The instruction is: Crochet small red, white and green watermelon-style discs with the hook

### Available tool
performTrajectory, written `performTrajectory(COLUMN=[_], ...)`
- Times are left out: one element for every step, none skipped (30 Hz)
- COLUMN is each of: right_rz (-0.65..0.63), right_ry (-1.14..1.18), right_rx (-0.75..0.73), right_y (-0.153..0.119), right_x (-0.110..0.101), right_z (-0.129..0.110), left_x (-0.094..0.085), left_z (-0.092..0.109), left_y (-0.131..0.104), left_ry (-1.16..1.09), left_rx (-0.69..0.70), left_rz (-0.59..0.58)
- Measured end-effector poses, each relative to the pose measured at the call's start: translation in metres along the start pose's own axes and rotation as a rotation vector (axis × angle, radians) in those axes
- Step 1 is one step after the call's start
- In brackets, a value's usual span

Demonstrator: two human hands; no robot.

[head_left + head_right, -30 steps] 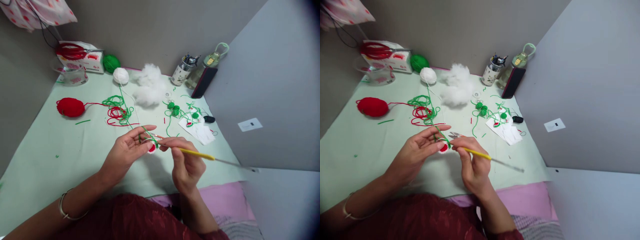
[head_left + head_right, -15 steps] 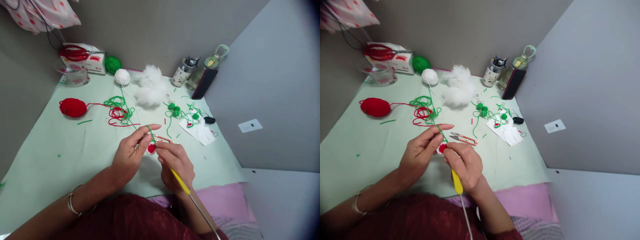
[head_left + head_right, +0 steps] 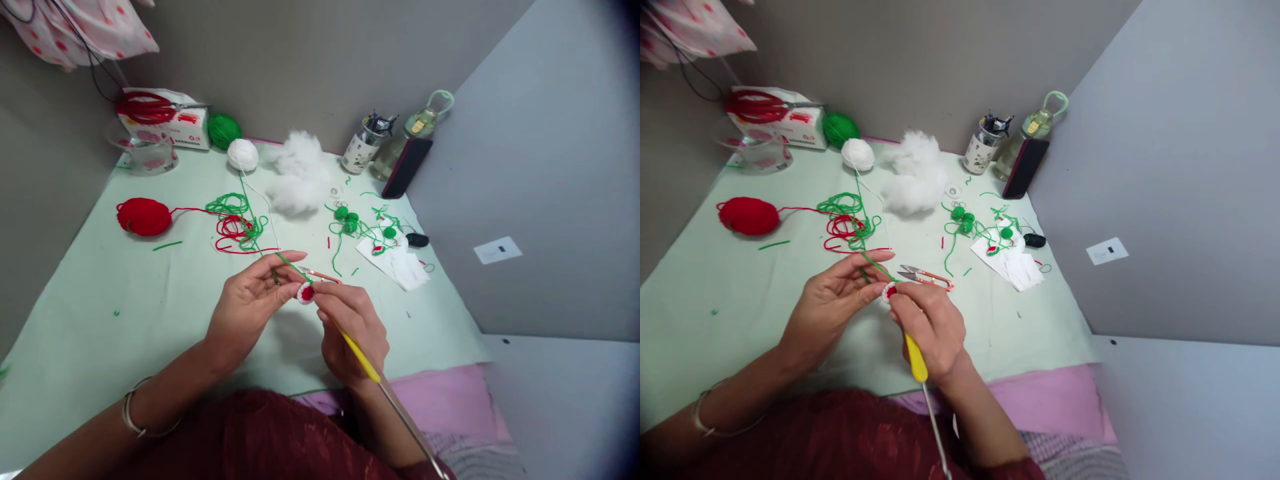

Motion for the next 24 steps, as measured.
performTrajectory(right_rz=[-0.001,0.005,0.019,0.038,0.057,0.070,0.081,0.082,0.074,0.063,0.052,0.044,0.038,0.035,0.038,0.034,0.027,0.030,0.030,0.028,0.051,0.020,0.030,0.058], right_ry=[-0.008,-0.019,-0.032,-0.045,-0.056,-0.066,-0.073,-0.075,-0.072,-0.068,-0.066,-0.071,-0.084,-0.103,-0.122,-0.130,-0.121,-0.089,-0.035,0.037,0.122,0.211,0.289,0.374], right_rx=[0.000,-0.002,-0.007,-0.015,-0.022,-0.030,-0.037,-0.040,-0.037,-0.030,-0.021,-0.016,-0.015,-0.019,-0.028,-0.035,-0.034,-0.029,-0.014,0.019,0.050,0.135,0.226,0.311], right_y=[-0.002,-0.003,-0.005,-0.007,-0.008,-0.009,-0.009,-0.009,-0.009,-0.009,-0.009,-0.010,-0.011,-0.012,-0.013,-0.013,-0.012,-0.011,-0.008,-0.005,-0.002,0.002,0.005,0.007], right_x=[0.002,0.003,0.005,0.006,0.007,0.008,0.008,0.008,0.008,0.008,0.008,0.008,0.007,0.007,0.007,0.006,0.006,0.004,0.002,0.000,-0.003,-0.004,-0.006,-0.008], right_z=[0.000,0.001,0.001,0.002,0.002,0.002,0.002,0.002,0.002,0.002,0.002,0.002,0.002,0.002,0.001,0.001,0.001,0.001,0.002,0.004,0.005,0.009,0.012,0.015], left_x=[0.001,0.002,0.003,0.003,0.004,0.004,0.005,0.005,0.005,0.006,0.006,0.007,0.007,0.007,0.007,0.007,0.007,0.006,0.006,0.004,0.003,0.001,-0.001,-0.002], left_z=[0.000,0.001,0.001,0.001,0.002,0.002,0.002,0.002,0.001,0.001,0.000,0.000,0.000,0.000,-0.001,-0.002,-0.002,-0.003,-0.003,-0.003,-0.003,-0.002,-0.001,0.000], left_y=[-0.001,-0.002,-0.003,-0.004,-0.006,-0.006,-0.007,-0.007,-0.007,-0.007,-0.007,-0.006,-0.006,-0.005,-0.005,-0.004,-0.004,-0.003,-0.002,-0.001,0.000,0.001,0.003,0.003], left_ry=[0.005,0.012,0.018,0.022,0.025,0.023,0.016,0.007,-0.003,-0.013,-0.019,-0.026,-0.037,-0.062,-0.100,-0.148,-0.196,-0.239,-0.269,-0.286,-0.290,-0.285,-0.273,-0.252], left_rx=[-0.003,-0.002,0.000,0.000,-0.005,-0.013,-0.022,-0.031,-0.039,-0.043,-0.043,-0.043,-0.049,-0.063,-0.092,-0.136,-0.192,-0.249,-0.299,-0.333,-0.349,-0.344,-0.322,-0.289], left_rz=[0.000,-0.004,-0.010,-0.017,-0.022,-0.025,-0.028,-0.029,-0.030,-0.029,-0.027,-0.024,-0.026,-0.034,-0.055,-0.090,-0.136,-0.182,-0.217,-0.235,-0.235,-0.219,-0.195,-0.171])
Point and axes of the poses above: each hand's wrist, its own y-axis towards the middle knuckle, its own x-axis out of the palm, z = x × y, the point moved 3 cm from there along y, towards the middle knuckle, and after that the axes turned 4 degrees about -x, right-handed, at the moved point
